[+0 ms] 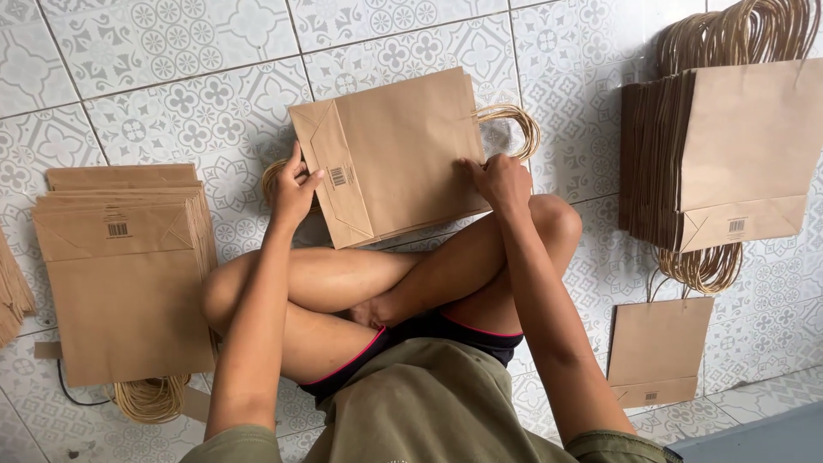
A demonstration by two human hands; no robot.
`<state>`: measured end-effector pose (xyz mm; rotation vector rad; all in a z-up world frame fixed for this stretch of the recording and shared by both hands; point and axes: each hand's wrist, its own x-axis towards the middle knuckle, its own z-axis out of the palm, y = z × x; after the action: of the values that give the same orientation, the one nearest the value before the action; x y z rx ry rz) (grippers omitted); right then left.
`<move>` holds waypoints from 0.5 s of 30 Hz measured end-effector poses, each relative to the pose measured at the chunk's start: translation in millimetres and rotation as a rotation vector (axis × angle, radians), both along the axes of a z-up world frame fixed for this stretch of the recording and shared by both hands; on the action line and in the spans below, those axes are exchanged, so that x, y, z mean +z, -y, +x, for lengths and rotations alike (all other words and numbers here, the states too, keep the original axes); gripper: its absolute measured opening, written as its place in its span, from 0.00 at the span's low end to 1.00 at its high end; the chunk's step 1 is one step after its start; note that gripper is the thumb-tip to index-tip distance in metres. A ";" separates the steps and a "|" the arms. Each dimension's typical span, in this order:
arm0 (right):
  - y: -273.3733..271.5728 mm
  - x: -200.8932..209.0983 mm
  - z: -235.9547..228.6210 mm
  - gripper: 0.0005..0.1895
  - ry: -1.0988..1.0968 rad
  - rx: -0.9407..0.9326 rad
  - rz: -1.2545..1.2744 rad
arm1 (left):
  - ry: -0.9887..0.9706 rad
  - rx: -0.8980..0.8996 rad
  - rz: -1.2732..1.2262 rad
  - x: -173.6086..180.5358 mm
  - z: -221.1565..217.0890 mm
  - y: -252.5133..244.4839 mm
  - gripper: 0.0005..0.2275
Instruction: The person is manually unfolding the bottom of brown paper bags and then flattening them to prepare them for use or storage.
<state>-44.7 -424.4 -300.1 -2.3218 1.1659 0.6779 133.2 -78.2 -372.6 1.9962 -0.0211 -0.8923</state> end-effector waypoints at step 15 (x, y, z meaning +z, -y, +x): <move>-2.7 -7.1 13.8 0.48 0.088 0.004 -0.206 | 0.507 -0.138 0.100 -27.7 -16.3 3.4 0.28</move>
<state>-30.8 -421.7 -307.3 -2.4960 1.2418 0.4704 116.9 -81.6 -400.3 2.2887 -0.4117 -0.4563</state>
